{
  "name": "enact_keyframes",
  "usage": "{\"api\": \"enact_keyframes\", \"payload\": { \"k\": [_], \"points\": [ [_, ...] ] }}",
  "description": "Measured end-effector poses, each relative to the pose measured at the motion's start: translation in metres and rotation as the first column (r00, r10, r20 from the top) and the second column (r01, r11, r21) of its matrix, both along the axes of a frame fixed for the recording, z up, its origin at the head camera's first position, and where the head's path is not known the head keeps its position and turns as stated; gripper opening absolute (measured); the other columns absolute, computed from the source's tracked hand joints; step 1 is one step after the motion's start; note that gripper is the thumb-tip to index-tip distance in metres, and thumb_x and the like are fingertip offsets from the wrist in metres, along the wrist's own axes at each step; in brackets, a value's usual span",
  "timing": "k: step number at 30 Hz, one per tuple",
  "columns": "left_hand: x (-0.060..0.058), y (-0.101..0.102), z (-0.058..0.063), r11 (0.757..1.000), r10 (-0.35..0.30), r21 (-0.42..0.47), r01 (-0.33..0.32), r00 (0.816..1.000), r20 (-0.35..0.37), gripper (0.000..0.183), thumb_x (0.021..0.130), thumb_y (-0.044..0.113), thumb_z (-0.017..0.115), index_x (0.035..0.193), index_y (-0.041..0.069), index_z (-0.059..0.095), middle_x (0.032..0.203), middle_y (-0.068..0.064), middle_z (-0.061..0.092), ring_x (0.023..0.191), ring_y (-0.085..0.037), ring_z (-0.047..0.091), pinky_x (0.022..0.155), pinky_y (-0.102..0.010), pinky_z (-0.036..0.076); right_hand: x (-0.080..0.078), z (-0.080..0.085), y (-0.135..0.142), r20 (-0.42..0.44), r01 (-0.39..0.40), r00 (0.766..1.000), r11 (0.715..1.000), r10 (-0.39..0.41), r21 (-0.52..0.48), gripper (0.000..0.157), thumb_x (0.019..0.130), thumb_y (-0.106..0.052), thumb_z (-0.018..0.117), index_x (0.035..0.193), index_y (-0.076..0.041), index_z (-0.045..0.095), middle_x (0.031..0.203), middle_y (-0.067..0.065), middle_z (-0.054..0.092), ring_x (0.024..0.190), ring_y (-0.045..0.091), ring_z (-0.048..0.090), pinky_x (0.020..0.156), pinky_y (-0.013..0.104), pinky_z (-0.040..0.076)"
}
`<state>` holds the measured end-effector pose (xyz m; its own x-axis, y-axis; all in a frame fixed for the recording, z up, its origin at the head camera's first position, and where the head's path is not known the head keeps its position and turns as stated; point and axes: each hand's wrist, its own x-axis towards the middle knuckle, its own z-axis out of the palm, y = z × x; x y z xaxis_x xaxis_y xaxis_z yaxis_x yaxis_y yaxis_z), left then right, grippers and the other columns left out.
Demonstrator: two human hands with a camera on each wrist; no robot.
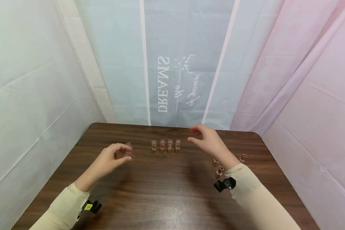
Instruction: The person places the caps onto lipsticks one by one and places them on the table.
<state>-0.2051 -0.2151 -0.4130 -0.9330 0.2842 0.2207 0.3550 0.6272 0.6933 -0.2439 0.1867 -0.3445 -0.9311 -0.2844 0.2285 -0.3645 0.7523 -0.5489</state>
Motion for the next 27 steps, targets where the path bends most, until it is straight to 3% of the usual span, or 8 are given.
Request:
{"api": "enact_keyframes", "payload": {
  "k": [6, 15, 22, 27],
  "points": [
    [0.002, -0.006, -0.008, 1.000, 0.018, -0.016, -0.019, 1.000, -0.014, 0.028, 0.090, 0.029, 0.081, 0.115, 0.021, 0.071, 0.109, 0.002, 0.070, 0.091, -0.023, 0.061, 0.070, -0.027, 0.048, 0.027, -0.001, 0.026, -0.025, 0.009, 1.000, 1.000, -0.009, 0.004, 0.041, 0.094, -0.033, 0.076, 0.131, -0.018, 0.066, 0.127, 0.000, 0.068, 0.116, 0.023, 0.063, 0.096, 0.047, 0.052],
    [0.009, -0.004, -0.014, 0.999, 0.017, -0.046, -0.017, 1.000, -0.007, 0.028, 0.091, 0.029, 0.081, 0.116, 0.022, 0.071, 0.113, -0.003, 0.070, 0.097, -0.017, 0.058, 0.074, -0.028, 0.048, 0.056, -0.043, 0.064, -0.104, 0.026, 0.994, 1.000, -0.026, 0.002, 0.038, 0.090, -0.025, 0.081, 0.125, -0.015, 0.069, 0.119, -0.001, 0.070, 0.102, 0.020, 0.067, 0.086, 0.046, 0.055],
    [0.013, -0.006, -0.018, 0.996, 0.027, -0.084, -0.028, 0.999, -0.020, 0.029, 0.090, 0.031, 0.080, 0.116, 0.022, 0.070, 0.111, 0.004, 0.067, 0.098, -0.016, 0.058, 0.074, -0.029, 0.047, 0.069, -0.061, 0.084, -0.126, 0.079, 0.989, 0.997, -0.079, -0.001, 0.038, 0.087, -0.025, 0.084, 0.122, -0.015, 0.071, 0.113, -0.003, 0.071, 0.095, 0.013, 0.062, 0.082, 0.036, 0.053],
    [0.009, -0.007, -0.020, 0.995, 0.031, -0.096, -0.036, 0.998, -0.048, 0.033, 0.090, 0.030, 0.081, 0.118, 0.019, 0.070, 0.113, -0.001, 0.069, 0.101, -0.018, 0.059, 0.077, -0.032, 0.048, 0.071, -0.066, 0.092, -0.106, 0.106, 0.989, 0.994, -0.106, -0.007, 0.040, 0.085, -0.027, 0.086, 0.121, -0.014, 0.071, 0.115, 0.000, 0.071, 0.084, 0.010, 0.055, 0.074, 0.029, 0.049]
  ]
}}
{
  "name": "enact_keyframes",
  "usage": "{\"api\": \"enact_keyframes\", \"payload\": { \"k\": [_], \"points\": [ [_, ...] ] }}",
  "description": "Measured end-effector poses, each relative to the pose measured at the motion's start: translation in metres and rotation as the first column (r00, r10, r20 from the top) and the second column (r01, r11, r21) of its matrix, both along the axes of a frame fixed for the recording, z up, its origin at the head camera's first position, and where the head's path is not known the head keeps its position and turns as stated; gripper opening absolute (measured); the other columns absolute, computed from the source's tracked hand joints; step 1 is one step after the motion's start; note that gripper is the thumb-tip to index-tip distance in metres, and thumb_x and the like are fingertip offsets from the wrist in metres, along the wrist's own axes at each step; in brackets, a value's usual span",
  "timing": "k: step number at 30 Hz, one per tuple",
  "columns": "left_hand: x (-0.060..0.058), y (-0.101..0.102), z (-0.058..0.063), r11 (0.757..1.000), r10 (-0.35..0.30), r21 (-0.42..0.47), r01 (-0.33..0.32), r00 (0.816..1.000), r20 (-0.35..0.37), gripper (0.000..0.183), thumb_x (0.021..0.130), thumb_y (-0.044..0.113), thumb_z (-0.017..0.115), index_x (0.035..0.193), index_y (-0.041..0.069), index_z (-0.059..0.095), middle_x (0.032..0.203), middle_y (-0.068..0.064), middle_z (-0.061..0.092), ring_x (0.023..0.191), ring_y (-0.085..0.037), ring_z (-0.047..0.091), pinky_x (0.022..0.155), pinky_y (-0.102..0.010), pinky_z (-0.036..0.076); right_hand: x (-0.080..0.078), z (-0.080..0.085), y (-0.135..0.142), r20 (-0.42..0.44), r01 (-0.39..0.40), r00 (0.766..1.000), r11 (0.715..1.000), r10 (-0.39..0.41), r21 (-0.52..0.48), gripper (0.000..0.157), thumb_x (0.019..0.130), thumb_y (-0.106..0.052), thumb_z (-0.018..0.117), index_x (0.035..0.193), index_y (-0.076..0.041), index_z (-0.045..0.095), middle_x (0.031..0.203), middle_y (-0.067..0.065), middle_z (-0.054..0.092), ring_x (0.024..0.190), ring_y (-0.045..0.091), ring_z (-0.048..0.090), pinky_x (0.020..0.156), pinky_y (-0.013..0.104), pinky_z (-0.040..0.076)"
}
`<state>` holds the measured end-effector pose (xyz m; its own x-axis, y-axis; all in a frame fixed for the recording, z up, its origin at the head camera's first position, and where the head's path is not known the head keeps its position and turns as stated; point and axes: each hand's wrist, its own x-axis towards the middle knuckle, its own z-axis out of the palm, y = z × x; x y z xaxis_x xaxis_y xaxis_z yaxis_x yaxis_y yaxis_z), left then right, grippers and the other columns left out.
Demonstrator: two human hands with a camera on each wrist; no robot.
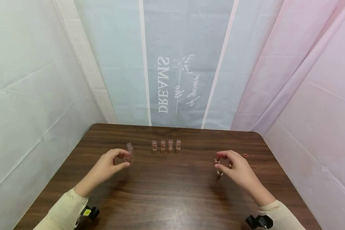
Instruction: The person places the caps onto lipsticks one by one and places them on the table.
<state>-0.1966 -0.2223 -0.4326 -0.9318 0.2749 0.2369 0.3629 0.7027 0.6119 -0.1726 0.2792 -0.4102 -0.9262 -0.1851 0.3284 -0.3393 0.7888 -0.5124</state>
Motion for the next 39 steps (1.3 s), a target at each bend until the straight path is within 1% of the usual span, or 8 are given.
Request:
{"api": "enact_keyframes", "payload": {
  "k": [4, 6, 9, 13, 18, 24, 32, 39],
  "points": [
    [-0.006, -0.001, -0.002, 0.999, 0.031, -0.018, -0.031, 0.999, -0.029, 0.041, 0.088, 0.028, 0.083, 0.122, 0.010, 0.068, 0.115, -0.008, 0.069, 0.106, -0.026, 0.061, 0.088, -0.046, 0.049, 0.002, -0.005, 0.005, 0.002, 0.009, 1.000, 1.000, -0.009, 0.000, 0.041, 0.085, -0.024, 0.086, 0.121, -0.012, 0.071, 0.114, 0.000, 0.071, 0.085, 0.010, 0.057, 0.075, 0.031, 0.051],
    [-0.009, -0.001, -0.004, 0.998, 0.060, -0.032, -0.061, 0.998, -0.026, 0.044, 0.089, 0.027, 0.082, 0.124, 0.007, 0.067, 0.118, -0.010, 0.068, 0.111, -0.031, 0.060, 0.093, -0.053, 0.047, 0.003, -0.008, 0.007, 0.001, 0.009, 1.000, 1.000, -0.009, -0.002, 0.041, 0.085, -0.024, 0.086, 0.122, -0.012, 0.071, 0.115, 0.000, 0.072, 0.089, 0.010, 0.059, 0.079, 0.035, 0.053],
    [-0.013, -0.002, -0.010, 0.991, 0.115, -0.068, -0.115, 0.993, 0.000, 0.050, 0.089, 0.029, 0.082, 0.127, 0.003, 0.065, 0.123, -0.014, 0.067, 0.116, -0.036, 0.058, 0.096, -0.057, 0.046, 0.004, -0.012, 0.010, -0.003, 0.012, 1.000, 1.000, -0.012, 0.002, 0.042, 0.085, -0.022, 0.086, 0.123, -0.012, 0.072, 0.115, 0.000, 0.072, 0.093, 0.010, 0.060, 0.082, 0.039, 0.054],
    [-0.020, -0.003, -0.021, 0.980, 0.169, -0.109, -0.166, 0.985, 0.026, 0.056, 0.088, 0.035, 0.082, 0.126, -0.001, 0.063, 0.122, -0.020, 0.067, 0.113, -0.039, 0.056, 0.091, -0.056, 0.047, 0.005, -0.017, 0.015, -0.003, 0.030, 1.000, 1.000, -0.030, 0.007, 0.040, 0.084, -0.019, 0.087, 0.120, -0.011, 0.072, 0.114, 0.002, 0.072, 0.094, 0.013, 0.062, 0.083, 0.041, 0.055],
    [-0.027, -0.001, -0.031, 0.966, 0.228, -0.142, -0.217, 0.972, 0.066, 0.057, 0.087, 0.041, 0.082, 0.121, 0.000, 0.064, 0.115, -0.018, 0.069, 0.105, -0.036, 0.058, 0.087, -0.053, 0.049, 0.006, -0.022, 0.021, 0.027, 0.058, 0.998, 0.998, -0.058, -0.003, 0.039, 0.085, -0.022, 0.086, 0.120, -0.013, 0.071, 0.114, 0.002, 0.072, 0.099, 0.025, 0.066, 0.085, 0.044, 0.054],
    [-0.030, 0.006, -0.038, 0.950, 0.288, -0.154, -0.270, 0.952, 0.105, 0.059, 0.086, 0.048, 0.082, 0.119, 0.001, 0.065, 0.114, -0.016, 0.070, 0.107, -0.036, 0.058, 0.087, -0.054, 0.050, 0.006, -0.028, 0.026, 0.041, 0.073, 0.996, 0.997, -0.073, -0.001, 0.040, 0.086, -0.025, 0.085, 0.121, -0.012, 0.070, 0.115, 0.002, 0.071, 0.103, 0.025, 0.066, 0.084, 0.037, 0.054],
    [-0.030, 0.015, -0.042, 0.948, 0.301, -0.150, -0.280, 0.943, 0.142, 0.049, 0.088, 0.041, 0.082, 0.110, 0.000, 0.066, 0.101, -0.012, 0.070, 0.089, -0.027, 0.066, 0.078, -0.047, 0.054, 0.003, -0.034, 0.031, 0.058, 0.076, 0.995, 0.997, -0.076, -0.006, 0.041, 0.085, -0.021, 0.086, 0.121, -0.008, 0.070, 0.114, 0.003, 0.071, 0.101, 0.025, 0.067, 0.083, 0.039, 0.054],
    [-0.031, 0.014, -0.041, 0.953, 0.298, -0.114, -0.281, 0.940, 0.168, 0.036, 0.090, 0.032, 0.080, 0.106, 0.002, 0.066, 0.099, -0.011, 0.071, 0.087, -0.024, 0.066, 0.076, -0.046, 0.054, 0.003, -0.039, 0.033, 0.081, 0.079, 0.994, 0.997, -0.077, -0.023, 0.042, 0.083, -0.015, 0.086, 0.120, -0.006, 0.070, 0.113, 0.008, 0.072, 0.098, 0.029, 0.067, 0.082, 0.045, 0.055]
  ]
}}
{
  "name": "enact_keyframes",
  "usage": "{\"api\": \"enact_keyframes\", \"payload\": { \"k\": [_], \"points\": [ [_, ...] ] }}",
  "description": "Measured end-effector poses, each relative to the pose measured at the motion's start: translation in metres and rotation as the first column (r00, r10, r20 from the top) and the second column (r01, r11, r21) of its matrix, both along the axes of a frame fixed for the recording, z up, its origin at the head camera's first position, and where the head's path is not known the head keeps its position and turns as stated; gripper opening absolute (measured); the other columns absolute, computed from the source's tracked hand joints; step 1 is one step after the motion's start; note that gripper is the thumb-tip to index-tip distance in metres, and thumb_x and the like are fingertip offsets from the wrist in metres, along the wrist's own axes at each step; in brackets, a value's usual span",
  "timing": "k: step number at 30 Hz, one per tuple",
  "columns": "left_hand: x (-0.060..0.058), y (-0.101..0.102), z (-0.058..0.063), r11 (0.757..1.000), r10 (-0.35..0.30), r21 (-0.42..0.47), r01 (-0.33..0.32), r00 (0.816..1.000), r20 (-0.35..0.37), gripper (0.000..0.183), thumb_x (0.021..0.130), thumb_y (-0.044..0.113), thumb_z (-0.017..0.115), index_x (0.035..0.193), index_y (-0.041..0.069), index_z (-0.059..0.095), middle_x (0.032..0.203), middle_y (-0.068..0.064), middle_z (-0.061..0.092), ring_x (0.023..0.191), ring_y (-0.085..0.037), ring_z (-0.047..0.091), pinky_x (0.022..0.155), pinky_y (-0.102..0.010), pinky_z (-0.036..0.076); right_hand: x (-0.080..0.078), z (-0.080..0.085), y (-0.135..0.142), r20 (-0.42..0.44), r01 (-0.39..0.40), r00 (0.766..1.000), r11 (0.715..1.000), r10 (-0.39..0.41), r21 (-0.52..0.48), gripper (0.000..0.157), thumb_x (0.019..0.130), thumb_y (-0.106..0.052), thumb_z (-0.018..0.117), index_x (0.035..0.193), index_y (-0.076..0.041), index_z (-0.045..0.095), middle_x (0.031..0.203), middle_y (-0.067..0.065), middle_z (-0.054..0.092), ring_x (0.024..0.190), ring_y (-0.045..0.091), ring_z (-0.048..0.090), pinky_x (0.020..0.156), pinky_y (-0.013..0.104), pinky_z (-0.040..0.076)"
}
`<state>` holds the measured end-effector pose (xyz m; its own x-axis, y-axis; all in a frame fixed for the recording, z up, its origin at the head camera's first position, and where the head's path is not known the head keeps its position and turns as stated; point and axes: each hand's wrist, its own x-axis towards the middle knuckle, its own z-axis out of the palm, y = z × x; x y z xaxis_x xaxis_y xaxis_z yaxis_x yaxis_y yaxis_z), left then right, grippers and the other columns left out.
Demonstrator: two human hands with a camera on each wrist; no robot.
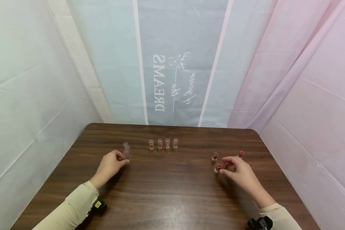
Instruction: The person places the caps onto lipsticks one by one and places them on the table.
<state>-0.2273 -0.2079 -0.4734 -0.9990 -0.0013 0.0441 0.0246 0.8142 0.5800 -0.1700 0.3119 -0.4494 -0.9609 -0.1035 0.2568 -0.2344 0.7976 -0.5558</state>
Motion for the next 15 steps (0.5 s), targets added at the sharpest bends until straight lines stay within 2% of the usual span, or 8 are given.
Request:
{"api": "enact_keyframes", "payload": {
  "k": [3, 6, 8, 15],
  "points": [
    [0.000, -0.003, 0.000, 1.000, 0.002, 0.002, -0.002, 1.000, -0.007, 0.033, 0.091, 0.030, 0.080, 0.106, 0.003, 0.068, 0.100, -0.011, 0.072, 0.086, -0.023, 0.066, 0.076, -0.045, 0.053, -0.001, -0.002, -0.001, 0.016, -0.004, 1.000, 1.000, 0.004, -0.015, 0.043, 0.083, -0.017, 0.087, 0.121, -0.007, 0.070, 0.113, 0.009, 0.071, 0.093, 0.027, 0.069, 0.080, 0.044, 0.056],
    [0.001, -0.005, 0.001, 1.000, -0.002, 0.001, 0.002, 1.000, -0.022, 0.030, 0.091, 0.028, 0.080, 0.104, 0.003, 0.069, 0.100, -0.011, 0.072, 0.084, -0.023, 0.065, 0.075, -0.045, 0.052, -0.003, -0.005, -0.003, 0.047, 0.005, 0.999, 1.000, -0.004, -0.026, 0.046, 0.082, -0.022, 0.088, 0.122, -0.007, 0.069, 0.114, 0.007, 0.071, 0.088, 0.023, 0.070, 0.076, 0.037, 0.055],
    [0.002, -0.005, 0.003, 1.000, -0.004, 0.007, 0.005, 0.999, -0.033, 0.029, 0.090, 0.027, 0.080, 0.103, 0.004, 0.069, 0.099, -0.010, 0.072, 0.083, -0.022, 0.064, 0.074, -0.044, 0.052, -0.004, -0.007, -0.004, 0.069, 0.010, 0.998, 1.000, -0.008, -0.024, 0.047, 0.082, -0.025, 0.088, 0.122, -0.007, 0.070, 0.115, 0.006, 0.072, 0.090, 0.022, 0.071, 0.078, 0.037, 0.055],
    [0.005, -0.003, 0.018, 0.999, -0.022, 0.023, 0.026, 0.991, -0.128, 0.025, 0.089, 0.025, 0.081, 0.099, 0.006, 0.068, 0.094, -0.007, 0.071, 0.079, -0.019, 0.062, 0.070, -0.037, 0.049, -0.005, -0.008, -0.007, 0.141, 0.027, 0.990, 0.999, -0.021, -0.041, 0.047, 0.082, -0.027, 0.088, 0.121, -0.007, 0.070, 0.109, 0.003, 0.074, 0.088, 0.018, 0.072, 0.074, 0.030, 0.053]
  ]
}}
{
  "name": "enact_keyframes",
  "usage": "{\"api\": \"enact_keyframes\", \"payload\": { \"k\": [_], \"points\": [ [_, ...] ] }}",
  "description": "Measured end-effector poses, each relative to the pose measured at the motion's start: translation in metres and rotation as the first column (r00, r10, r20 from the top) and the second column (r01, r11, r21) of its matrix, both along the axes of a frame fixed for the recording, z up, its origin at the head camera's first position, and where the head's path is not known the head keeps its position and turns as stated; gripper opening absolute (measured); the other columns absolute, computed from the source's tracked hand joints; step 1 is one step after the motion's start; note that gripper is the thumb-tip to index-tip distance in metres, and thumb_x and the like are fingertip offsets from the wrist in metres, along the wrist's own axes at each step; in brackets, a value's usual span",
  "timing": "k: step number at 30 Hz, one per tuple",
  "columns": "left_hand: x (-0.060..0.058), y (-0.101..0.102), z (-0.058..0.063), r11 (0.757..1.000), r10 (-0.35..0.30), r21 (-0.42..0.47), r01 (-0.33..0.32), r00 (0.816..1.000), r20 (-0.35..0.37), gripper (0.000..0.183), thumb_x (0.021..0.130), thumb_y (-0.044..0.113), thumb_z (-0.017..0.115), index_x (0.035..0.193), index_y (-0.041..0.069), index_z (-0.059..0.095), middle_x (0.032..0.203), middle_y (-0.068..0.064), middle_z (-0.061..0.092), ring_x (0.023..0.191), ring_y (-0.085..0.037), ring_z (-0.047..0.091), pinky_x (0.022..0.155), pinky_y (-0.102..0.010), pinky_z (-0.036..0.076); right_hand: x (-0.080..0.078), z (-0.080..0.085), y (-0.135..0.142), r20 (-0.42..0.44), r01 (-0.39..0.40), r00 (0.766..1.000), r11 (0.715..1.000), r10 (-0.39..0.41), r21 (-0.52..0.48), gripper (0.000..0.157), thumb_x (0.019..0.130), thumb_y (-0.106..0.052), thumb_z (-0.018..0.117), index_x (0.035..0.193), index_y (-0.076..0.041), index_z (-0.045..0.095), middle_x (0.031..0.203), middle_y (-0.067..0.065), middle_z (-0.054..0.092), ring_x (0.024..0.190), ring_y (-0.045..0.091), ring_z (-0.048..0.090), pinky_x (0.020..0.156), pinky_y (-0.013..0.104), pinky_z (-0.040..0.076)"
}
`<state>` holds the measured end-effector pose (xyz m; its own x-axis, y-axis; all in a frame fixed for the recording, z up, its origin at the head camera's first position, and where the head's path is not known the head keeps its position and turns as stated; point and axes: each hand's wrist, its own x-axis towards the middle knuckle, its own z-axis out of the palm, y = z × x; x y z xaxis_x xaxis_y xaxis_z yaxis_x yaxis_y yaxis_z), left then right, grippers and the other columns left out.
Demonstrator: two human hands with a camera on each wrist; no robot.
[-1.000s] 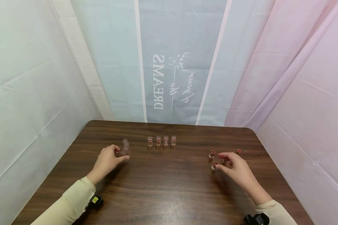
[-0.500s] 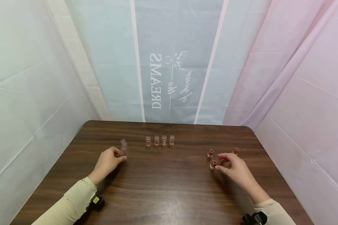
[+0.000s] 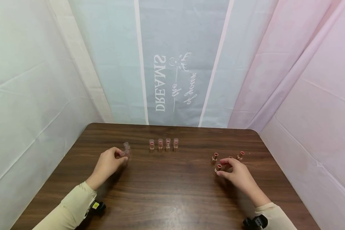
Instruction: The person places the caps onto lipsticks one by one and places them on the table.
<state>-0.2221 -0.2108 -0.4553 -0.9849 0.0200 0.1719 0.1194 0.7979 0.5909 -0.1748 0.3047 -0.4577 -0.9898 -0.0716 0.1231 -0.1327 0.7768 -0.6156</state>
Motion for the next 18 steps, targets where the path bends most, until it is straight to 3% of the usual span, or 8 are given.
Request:
{"api": "enact_keyframes", "payload": {
  "k": [5, 9, 18],
  "points": [
    [0.005, 0.005, 0.014, 1.000, -0.015, 0.000, 0.015, 0.999, -0.051, 0.024, 0.089, 0.027, 0.082, 0.098, 0.010, 0.068, 0.092, -0.004, 0.071, 0.079, -0.018, 0.062, 0.071, -0.035, 0.048, -0.003, -0.003, 0.000, 0.047, 0.022, 0.999, 0.999, -0.024, 0.049, 0.040, 0.081, -0.030, 0.088, 0.112, -0.012, 0.072, 0.102, -0.002, 0.074, 0.093, 0.019, 0.071, 0.083, 0.039, 0.052],
    [0.011, 0.013, 0.026, 0.999, -0.039, 0.032, 0.040, 0.998, -0.040, 0.024, 0.089, 0.028, 0.082, 0.099, 0.012, 0.068, 0.094, -0.002, 0.071, 0.084, -0.017, 0.065, 0.074, -0.037, 0.052, -0.003, -0.007, 0.001, 0.072, 0.030, 0.997, 0.994, -0.038, 0.108, 0.040, 0.079, -0.036, 0.089, 0.107, -0.013, 0.073, 0.101, -0.001, 0.074, 0.098, 0.023, 0.069, 0.088, 0.048, 0.051],
    [0.021, 0.030, 0.047, 0.992, -0.090, 0.082, 0.092, 0.996, -0.018, 0.025, 0.089, 0.030, 0.082, 0.101, 0.013, 0.069, 0.096, 0.000, 0.070, 0.088, -0.016, 0.064, 0.078, -0.038, 0.053, -0.005, -0.014, -0.002, 0.101, 0.050, 0.993, 0.987, -0.066, 0.152, 0.043, 0.076, -0.038, 0.091, 0.105, -0.011, 0.073, 0.099, 0.000, 0.074, 0.095, 0.021, 0.067, 0.086, 0.047, 0.051]
  ]
}}
